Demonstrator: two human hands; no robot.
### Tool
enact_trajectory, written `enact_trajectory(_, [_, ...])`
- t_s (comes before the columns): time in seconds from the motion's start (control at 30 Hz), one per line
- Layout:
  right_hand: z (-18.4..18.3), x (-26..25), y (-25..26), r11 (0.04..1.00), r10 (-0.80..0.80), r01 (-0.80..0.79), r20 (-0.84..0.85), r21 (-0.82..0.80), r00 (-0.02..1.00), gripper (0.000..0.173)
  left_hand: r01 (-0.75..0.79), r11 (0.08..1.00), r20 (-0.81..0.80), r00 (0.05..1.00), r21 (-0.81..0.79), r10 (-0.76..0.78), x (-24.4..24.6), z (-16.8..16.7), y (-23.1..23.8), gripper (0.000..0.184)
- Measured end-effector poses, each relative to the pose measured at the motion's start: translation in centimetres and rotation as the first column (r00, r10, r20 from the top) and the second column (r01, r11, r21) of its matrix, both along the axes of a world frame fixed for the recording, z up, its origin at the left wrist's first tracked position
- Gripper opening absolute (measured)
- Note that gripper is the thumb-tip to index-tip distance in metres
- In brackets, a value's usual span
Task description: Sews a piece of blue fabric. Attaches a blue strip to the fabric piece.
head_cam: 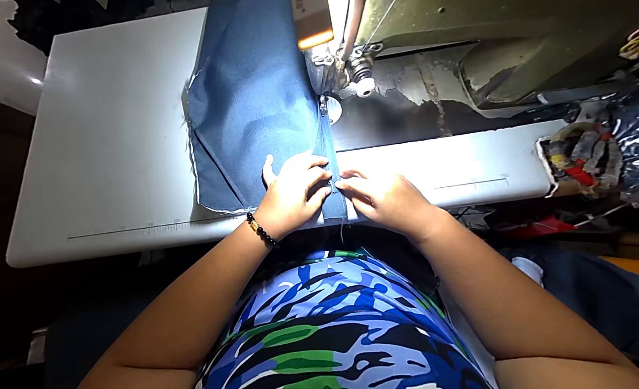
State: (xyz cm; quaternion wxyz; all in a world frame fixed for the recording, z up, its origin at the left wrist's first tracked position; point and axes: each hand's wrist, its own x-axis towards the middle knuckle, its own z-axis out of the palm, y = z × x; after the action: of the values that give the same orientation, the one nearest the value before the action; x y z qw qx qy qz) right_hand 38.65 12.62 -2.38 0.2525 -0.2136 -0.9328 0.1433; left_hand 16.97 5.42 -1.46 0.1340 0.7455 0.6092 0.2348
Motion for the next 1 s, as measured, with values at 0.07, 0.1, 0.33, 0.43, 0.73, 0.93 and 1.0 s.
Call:
enact_trajectory(0.07, [0.0,-0.2,0.7,1.000,-0.008,0.007,0.019,0.026,1.000,0.029,-0.002,1.000,-0.005,1.000,0.002,0.002,-0.4,-0.1,0.7,0.030])
enact_trajectory(0.1, [0.0,-0.5,1.2,0.999,-0.010,0.009,0.026,0.032,1.000,0.031,0.000,1.000,-0.004,1.000,0.006,0.000,-0.7,-0.1,1.3,0.031])
enact_trajectory(0.33, [1.8,-2.6,5.4,0.995,-0.082,0.091,0.173,-0.045,0.982,0.035,0.024,0.999,0.000,1.000,-0.025,-0.024,-3.2,0.3,7.2,0.034])
enact_trajectory(0.43, [1.7,-3.5,6.7,0.985,-0.158,0.170,0.209,-0.040,0.965,0.041,0.008,1.000,-0.006,1.000,-0.024,-0.008,-4.1,0.4,9.5,0.032])
enact_trajectory(0.73, [1.5,-4.4,7.0,0.953,-0.281,0.302,0.289,-0.029,0.915,0.046,-0.063,0.978,-0.394,0.919,-0.201,-0.021,-7.6,3.1,16.7,0.067])
enact_trajectory(0.93, [1.3,-4.0,7.7,0.961,-0.230,0.254,0.192,-0.112,0.954,0.039,-0.214,0.940,-0.452,0.889,-0.267,0.074,-7.4,3.5,16.7,0.079])
enact_trajectory(1.0, [1.2,-3.5,7.6,0.954,-0.233,0.241,0.066,-0.179,0.970,0.031,-0.332,0.889,-0.515,0.847,-0.316,0.133,-5.6,5.7,14.0,0.077])
